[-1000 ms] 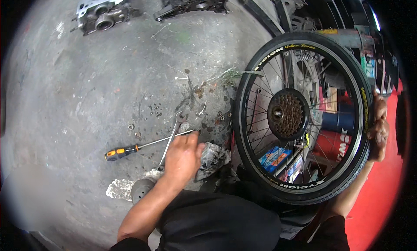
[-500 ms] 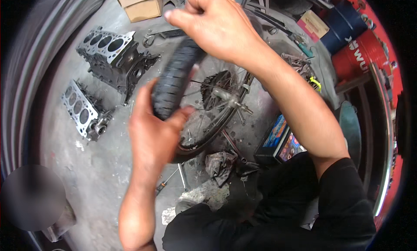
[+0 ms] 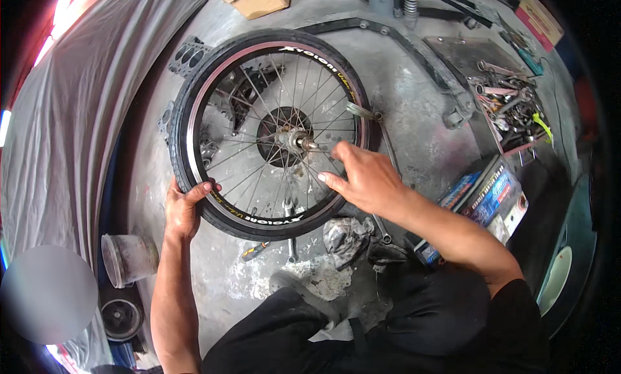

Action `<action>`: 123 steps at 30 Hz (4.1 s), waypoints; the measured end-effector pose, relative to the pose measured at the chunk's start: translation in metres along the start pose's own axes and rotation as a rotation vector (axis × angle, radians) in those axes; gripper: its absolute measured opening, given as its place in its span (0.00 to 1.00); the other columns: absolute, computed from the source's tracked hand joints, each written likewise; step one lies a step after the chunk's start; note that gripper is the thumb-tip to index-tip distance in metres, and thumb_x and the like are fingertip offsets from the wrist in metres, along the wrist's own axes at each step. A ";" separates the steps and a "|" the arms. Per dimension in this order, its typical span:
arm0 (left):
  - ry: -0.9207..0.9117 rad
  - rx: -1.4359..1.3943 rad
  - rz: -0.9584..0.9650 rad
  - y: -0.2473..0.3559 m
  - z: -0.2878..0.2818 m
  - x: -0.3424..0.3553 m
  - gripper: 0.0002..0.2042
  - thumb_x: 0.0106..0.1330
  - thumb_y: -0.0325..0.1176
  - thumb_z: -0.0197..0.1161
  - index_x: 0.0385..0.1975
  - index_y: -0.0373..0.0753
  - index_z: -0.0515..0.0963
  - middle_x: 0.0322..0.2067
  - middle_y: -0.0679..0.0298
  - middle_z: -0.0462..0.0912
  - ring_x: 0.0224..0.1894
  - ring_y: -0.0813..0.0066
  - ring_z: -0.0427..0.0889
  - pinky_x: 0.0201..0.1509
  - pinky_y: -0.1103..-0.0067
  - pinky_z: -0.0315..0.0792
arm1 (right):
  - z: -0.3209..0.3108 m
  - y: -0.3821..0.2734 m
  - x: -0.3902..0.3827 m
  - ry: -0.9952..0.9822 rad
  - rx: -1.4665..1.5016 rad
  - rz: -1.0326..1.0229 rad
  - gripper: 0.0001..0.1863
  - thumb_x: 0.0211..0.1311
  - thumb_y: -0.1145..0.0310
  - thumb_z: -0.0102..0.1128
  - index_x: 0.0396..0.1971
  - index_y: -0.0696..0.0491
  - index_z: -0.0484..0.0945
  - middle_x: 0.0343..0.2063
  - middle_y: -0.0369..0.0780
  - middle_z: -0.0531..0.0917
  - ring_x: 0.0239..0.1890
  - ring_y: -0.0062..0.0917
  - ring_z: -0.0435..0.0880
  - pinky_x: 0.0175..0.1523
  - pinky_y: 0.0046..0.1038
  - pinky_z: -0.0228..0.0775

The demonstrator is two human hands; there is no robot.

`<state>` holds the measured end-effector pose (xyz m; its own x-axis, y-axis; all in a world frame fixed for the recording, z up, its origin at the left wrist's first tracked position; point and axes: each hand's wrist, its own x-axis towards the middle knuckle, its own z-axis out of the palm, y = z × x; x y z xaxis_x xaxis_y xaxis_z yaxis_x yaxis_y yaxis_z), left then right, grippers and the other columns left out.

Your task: Servicing and adjusting the hub and axle of a bicycle wheel.

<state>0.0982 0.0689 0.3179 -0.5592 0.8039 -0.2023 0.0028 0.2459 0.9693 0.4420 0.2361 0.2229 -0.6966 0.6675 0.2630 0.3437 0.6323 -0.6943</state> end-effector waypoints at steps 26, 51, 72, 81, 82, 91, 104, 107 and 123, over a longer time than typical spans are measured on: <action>0.326 -0.606 -0.557 -0.241 -0.008 -0.113 0.19 0.71 0.21 0.68 0.55 0.36 0.68 0.38 0.53 0.85 0.38 0.56 0.90 0.45 0.56 0.90 | 0.072 0.010 0.076 -0.813 -0.184 -0.119 0.21 0.71 0.55 0.67 0.47 0.59 0.79 0.43 0.53 0.88 0.48 0.51 0.88 0.56 0.50 0.79; 0.317 -0.467 -0.616 -0.241 -0.011 -0.106 0.16 0.75 0.30 0.67 0.56 0.37 0.70 0.40 0.55 0.82 0.42 0.56 0.88 0.50 0.59 0.87 | 0.096 -0.011 0.093 -0.890 -0.501 -0.127 0.28 0.81 0.50 0.52 0.31 0.56 0.89 0.26 0.49 0.88 0.37 0.48 0.91 0.48 0.50 0.83; 0.319 -0.406 -0.644 -0.243 -0.009 -0.106 0.16 0.76 0.34 0.67 0.57 0.38 0.74 0.40 0.57 0.82 0.44 0.58 0.86 0.54 0.54 0.85 | 0.098 0.015 0.081 -0.698 -0.219 -0.344 0.08 0.62 0.73 0.63 0.38 0.55 0.87 0.32 0.47 0.90 0.43 0.43 0.91 0.51 0.46 0.83; 0.292 0.558 -0.378 -0.228 -0.028 -0.098 0.26 0.72 0.36 0.73 0.66 0.37 0.72 0.48 0.54 0.85 0.48 0.61 0.85 0.58 0.65 0.80 | 0.098 -0.001 0.075 -0.793 -0.344 -0.207 0.10 0.68 0.66 0.63 0.38 0.55 0.89 0.33 0.49 0.91 0.43 0.44 0.93 0.52 0.46 0.84; 0.342 1.014 0.016 -0.222 -0.026 -0.095 0.28 0.71 0.34 0.74 0.68 0.37 0.72 0.50 0.53 0.86 0.50 0.61 0.85 0.59 0.66 0.79 | 0.099 0.001 0.074 -0.785 -0.347 -0.201 0.10 0.68 0.66 0.63 0.38 0.55 0.89 0.33 0.49 0.91 0.43 0.44 0.93 0.52 0.46 0.84; -0.483 1.139 0.796 -0.142 0.097 0.012 0.14 0.64 0.26 0.72 0.48 0.36 0.82 0.41 0.52 0.84 0.47 0.50 0.83 0.52 0.63 0.79 | 0.098 0.042 0.072 -0.655 -0.304 -0.033 0.17 0.61 0.56 0.68 0.35 0.57 0.87 0.31 0.48 0.89 0.41 0.47 0.90 0.51 0.48 0.82; -0.474 1.487 0.569 -0.136 0.087 0.029 0.12 0.73 0.36 0.68 0.32 0.37 0.75 0.32 0.55 0.83 0.39 0.49 0.84 0.40 0.59 0.79 | 0.116 0.047 0.021 -0.764 -0.270 0.043 0.22 0.66 0.52 0.71 0.29 0.59 0.89 0.26 0.51 0.89 0.36 0.48 0.92 0.45 0.46 0.85; -0.496 1.416 0.574 -0.124 0.090 0.024 0.12 0.73 0.37 0.69 0.35 0.36 0.75 0.35 0.53 0.84 0.42 0.47 0.84 0.42 0.58 0.79 | 0.118 0.050 0.019 -0.794 -0.281 0.053 0.20 0.67 0.53 0.70 0.29 0.58 0.89 0.26 0.50 0.89 0.35 0.47 0.92 0.44 0.45 0.86; -0.586 1.356 0.584 -0.127 0.090 0.028 0.12 0.71 0.37 0.67 0.36 0.34 0.76 0.36 0.49 0.83 0.42 0.44 0.83 0.44 0.57 0.79 | 0.126 0.050 0.015 -0.796 -0.325 -0.029 0.19 0.69 0.55 0.66 0.28 0.56 0.91 0.25 0.48 0.89 0.34 0.44 0.93 0.43 0.44 0.87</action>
<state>0.1565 0.1086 0.1769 0.1657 0.9663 -0.1969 0.9784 -0.1361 0.1559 0.3693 0.2285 0.1078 -0.9005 0.2516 -0.3547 0.3975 0.8071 -0.4366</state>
